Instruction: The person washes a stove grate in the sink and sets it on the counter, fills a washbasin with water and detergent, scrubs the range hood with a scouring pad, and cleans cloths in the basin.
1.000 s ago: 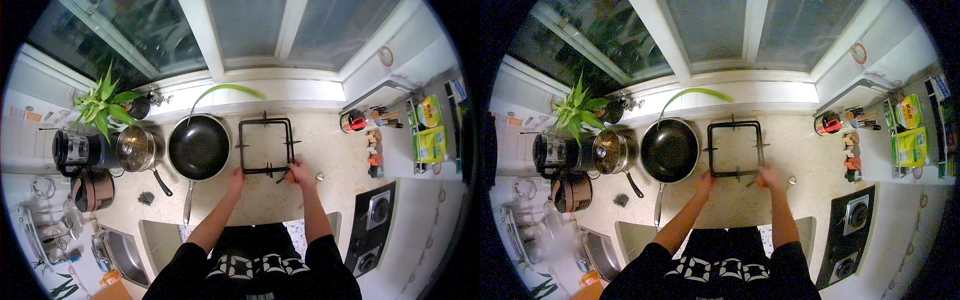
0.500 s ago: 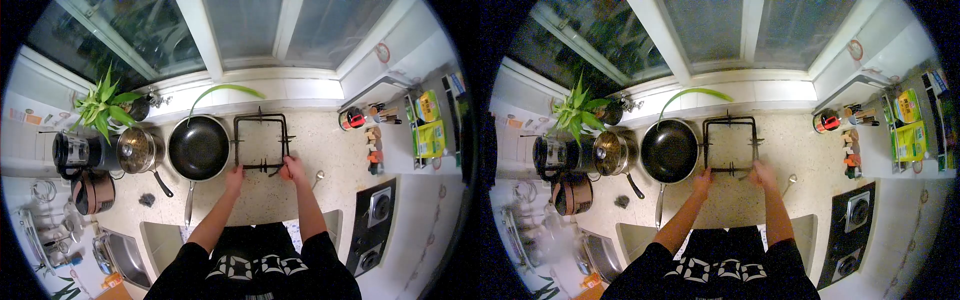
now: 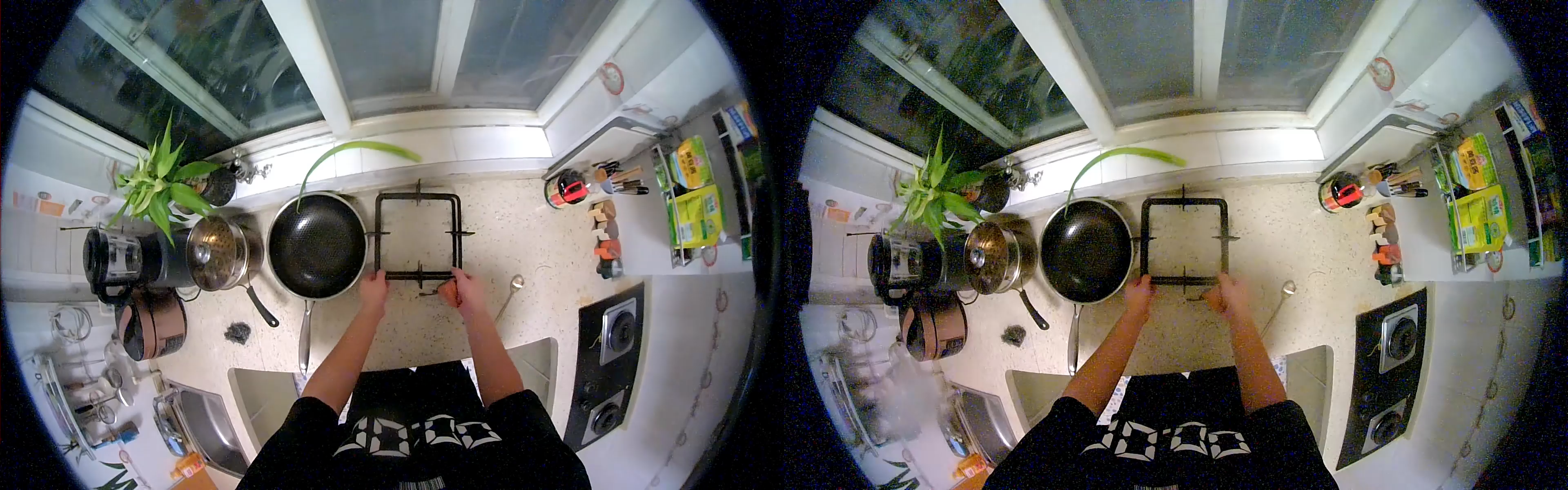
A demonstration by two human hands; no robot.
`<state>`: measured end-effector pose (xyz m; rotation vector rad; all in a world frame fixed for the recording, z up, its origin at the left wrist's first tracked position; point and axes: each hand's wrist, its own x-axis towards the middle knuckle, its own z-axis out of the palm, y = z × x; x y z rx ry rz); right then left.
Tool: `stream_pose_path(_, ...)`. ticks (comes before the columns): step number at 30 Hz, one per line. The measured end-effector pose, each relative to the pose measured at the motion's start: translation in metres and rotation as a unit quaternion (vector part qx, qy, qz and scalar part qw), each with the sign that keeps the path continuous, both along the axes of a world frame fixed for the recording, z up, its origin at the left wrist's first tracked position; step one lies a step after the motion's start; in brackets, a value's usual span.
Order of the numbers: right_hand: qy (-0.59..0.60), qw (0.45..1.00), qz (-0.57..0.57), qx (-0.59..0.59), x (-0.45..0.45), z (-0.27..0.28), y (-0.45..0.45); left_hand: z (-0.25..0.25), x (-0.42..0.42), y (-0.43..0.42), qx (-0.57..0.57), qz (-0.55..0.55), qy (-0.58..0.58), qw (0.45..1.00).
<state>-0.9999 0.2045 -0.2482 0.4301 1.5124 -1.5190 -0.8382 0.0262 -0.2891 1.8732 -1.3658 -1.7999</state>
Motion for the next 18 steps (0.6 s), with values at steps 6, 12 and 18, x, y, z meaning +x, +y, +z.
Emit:
stream_pose_path(6,-0.107,0.985,-0.12,-0.056,-0.002,-0.006,-0.004,0.028,-0.005,0.001,0.041,0.024,0.021,0.999)
stream_pose_path(12,-0.147,0.97,-0.099,-0.165,-0.019,-0.034,0.012,0.031,-0.006,0.007,0.059,0.043,0.057,0.996)
stream_pose_path(18,-0.102,0.975,-0.137,-0.145,-0.023,-0.018,0.013,0.033,-0.007,0.021,0.081,0.012,0.049,0.995)
